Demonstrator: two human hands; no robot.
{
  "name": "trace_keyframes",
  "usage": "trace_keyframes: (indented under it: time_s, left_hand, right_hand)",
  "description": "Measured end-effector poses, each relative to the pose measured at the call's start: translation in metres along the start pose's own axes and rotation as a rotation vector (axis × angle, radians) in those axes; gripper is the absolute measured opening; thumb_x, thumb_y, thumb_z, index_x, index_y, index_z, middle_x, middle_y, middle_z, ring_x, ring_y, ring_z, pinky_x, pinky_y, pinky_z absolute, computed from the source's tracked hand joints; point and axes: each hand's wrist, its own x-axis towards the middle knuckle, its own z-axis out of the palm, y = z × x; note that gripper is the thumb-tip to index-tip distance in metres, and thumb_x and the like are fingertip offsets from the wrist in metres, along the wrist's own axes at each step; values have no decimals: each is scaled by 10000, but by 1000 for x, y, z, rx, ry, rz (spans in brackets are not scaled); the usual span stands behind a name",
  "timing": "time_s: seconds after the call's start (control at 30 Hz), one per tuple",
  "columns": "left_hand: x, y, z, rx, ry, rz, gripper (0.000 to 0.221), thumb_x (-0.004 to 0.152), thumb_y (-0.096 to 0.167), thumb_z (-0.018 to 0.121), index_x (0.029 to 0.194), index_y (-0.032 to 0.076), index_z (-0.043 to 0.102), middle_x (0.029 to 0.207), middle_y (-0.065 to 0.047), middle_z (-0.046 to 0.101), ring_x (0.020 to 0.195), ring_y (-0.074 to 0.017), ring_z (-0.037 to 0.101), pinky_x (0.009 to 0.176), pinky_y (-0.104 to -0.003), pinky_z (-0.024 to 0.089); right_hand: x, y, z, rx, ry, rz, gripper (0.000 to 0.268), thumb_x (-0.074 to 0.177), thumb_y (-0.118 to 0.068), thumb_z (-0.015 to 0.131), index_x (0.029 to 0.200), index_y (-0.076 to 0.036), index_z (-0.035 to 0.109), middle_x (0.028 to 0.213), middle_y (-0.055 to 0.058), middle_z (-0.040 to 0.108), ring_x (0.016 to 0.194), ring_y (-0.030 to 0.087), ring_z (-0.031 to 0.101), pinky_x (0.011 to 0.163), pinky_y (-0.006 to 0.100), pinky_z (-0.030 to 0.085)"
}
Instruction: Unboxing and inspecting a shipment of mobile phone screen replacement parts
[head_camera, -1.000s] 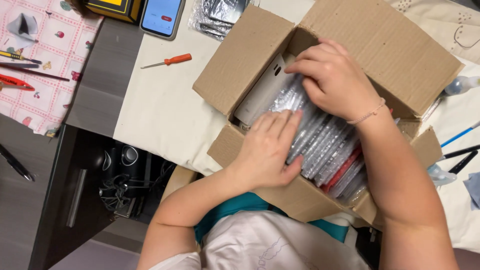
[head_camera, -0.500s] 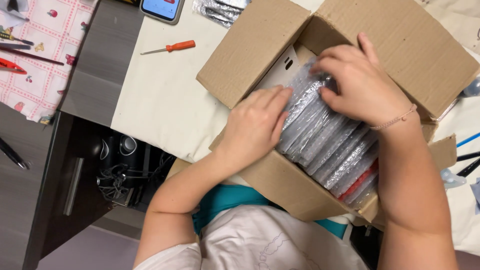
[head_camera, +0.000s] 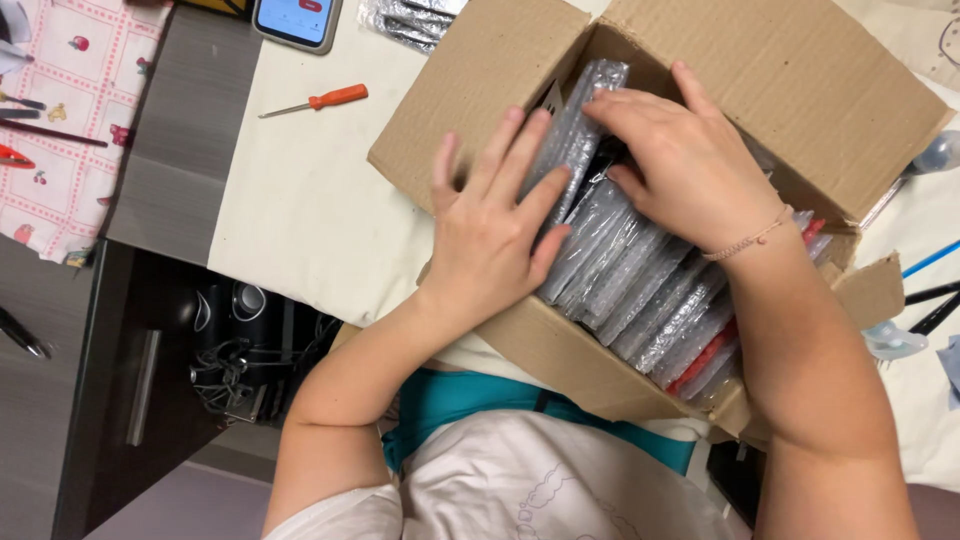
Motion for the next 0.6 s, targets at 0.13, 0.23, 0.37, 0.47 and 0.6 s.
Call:
trace_keyframes:
  time_s: [0.13,0.23,0.37,0.47,0.6]
  left_hand:
    - [3,-4,-4,104,-126,-98,513,660,224,814,1165,238,727,1672,-134,284,1566,-362,213,1183,-720,168]
    - [5,-21,-5,104,-36,-179,400,832,73,785,1220,160,748,1668,-175,287,1562,-421,221,1200,-768,74]
    - [8,-30,-13,109,-35,-152,533,698,-35,785,1183,176,717,1640,-207,291,1534,-470,194,1169,-786,144]
    - [8,-29,-12,99,-47,-139,490,690,-26,761,1141,158,711,1640,-199,317,1539,-449,211,1177,-762,141]
    - [7,-29,-8,119,-49,-116,354,709,15,776,1038,138,739,1629,-198,361,1533,-447,236,1185,-744,127]
  right_hand:
    - [2,-6,-5,-41,39,48,596,770,-118,808,1295,-19,543,1265,178,580,1207,391,567,1204,558,313]
    - [-1,-2,-2,-139,-3,81,338,809,-211,815,1040,-116,587,1023,95,601,1034,312,616,1223,524,341]
    - [-3,0,0,-178,-60,74,143,951,-181,667,813,-182,706,794,15,595,852,276,630,1252,541,305]
    - [-6,-6,-4,-158,-86,116,186,952,-153,657,778,-163,721,794,24,584,856,276,622,1261,606,258]
    - [-6,-13,-4,-158,-155,197,134,925,-132,640,854,-149,752,838,35,595,948,297,624,1226,699,249]
